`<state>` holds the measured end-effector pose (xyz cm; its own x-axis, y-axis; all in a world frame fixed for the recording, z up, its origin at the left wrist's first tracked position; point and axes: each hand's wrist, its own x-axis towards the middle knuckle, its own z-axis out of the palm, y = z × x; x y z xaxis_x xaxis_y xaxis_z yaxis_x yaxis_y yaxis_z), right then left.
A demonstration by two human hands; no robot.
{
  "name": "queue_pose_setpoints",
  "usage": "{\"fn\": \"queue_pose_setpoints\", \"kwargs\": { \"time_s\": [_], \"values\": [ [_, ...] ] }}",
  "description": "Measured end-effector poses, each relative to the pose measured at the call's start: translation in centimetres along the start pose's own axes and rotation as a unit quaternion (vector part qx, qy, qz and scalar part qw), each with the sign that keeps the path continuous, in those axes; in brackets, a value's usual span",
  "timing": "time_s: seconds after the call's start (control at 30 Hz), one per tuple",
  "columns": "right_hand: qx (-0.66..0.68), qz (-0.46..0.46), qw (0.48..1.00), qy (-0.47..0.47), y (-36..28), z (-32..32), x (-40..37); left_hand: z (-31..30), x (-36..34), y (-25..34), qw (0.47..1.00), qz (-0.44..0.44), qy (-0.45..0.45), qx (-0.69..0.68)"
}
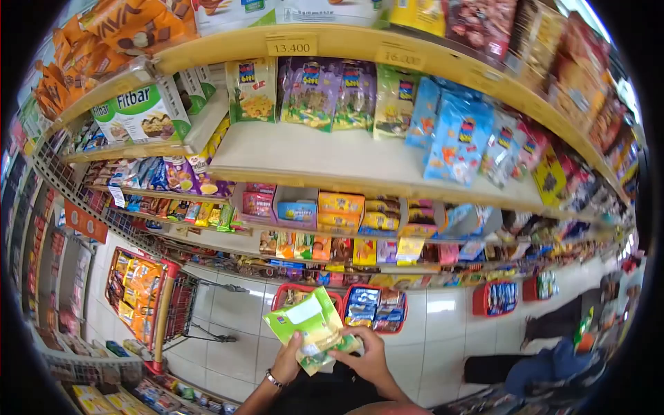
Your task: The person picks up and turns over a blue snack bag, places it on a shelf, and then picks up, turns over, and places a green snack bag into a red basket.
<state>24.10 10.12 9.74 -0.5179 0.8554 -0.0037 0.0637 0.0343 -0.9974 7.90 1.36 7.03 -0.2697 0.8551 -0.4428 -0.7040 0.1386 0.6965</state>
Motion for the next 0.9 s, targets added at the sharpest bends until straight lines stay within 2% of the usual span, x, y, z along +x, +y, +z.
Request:
{"fn": "queue_pose_setpoints", "kwargs": {
  "time_s": [0.07, 0.1, 0.17, 0.33, 0.47, 0.5, 0.57, 0.63, 0.87, 0.9],
  "values": [
    [0.034, 0.009, 0.999, 0.004, 2.4, -1.4, 0.9, 0.3, 1.9, -2.3, 0.999, -0.046, 0.020, 0.009],
    [0.068, 0.030, 0.997, 0.001, 3.3, -2.2, 1.7, 0.7, 2.9, -2.7, 0.999, -0.041, 0.025, 0.009],
    [0.103, 0.050, 0.993, 0.000, 4.2, -3.5, 3.3, 2.6, 4.2, -2.7, 0.995, 0.020, 0.021, 0.101],
    [0.057, 0.034, 0.996, -0.057, 4.8, -5.5, 6.1, 4.1, 5.5, -2.1, 0.995, 0.009, 0.027, 0.097],
    [0.035, 0.013, 0.997, -0.061, 4.5, -6.3, 7.1, 5.4, 6.6, -2.0, 0.993, 0.057, 0.055, 0.084],
    [-0.033, 0.030, 0.997, -0.070, 4.1, -7.0, 7.2, 5.7, 6.4, -2.1, 0.992, 0.059, 0.074, 0.083],
    [-0.015, 0.072, 0.996, -0.054, 3.3, -7.4, 7.1, 5.4, 5.9, -2.4, 0.992, 0.003, 0.069, 0.102],
    [0.001, -0.004, 0.998, -0.055, 2.6, -7.8, 8.0, 6.1, 6.0, -2.1, 0.992, 0.042, 0.049, 0.110],
    [0.017, 0.006, 0.997, -0.069, 3.5, -8.0, 7.5, 7.3, 5.3, -2.3, 0.987, 0.081, 0.076, 0.119],
    [0.015, -0.004, 0.998, -0.065, 3.2, -8.0, 7.4, 7.0, 4.8, -2.4, 0.988, 0.051, 0.079, 0.119]
  ]
}}
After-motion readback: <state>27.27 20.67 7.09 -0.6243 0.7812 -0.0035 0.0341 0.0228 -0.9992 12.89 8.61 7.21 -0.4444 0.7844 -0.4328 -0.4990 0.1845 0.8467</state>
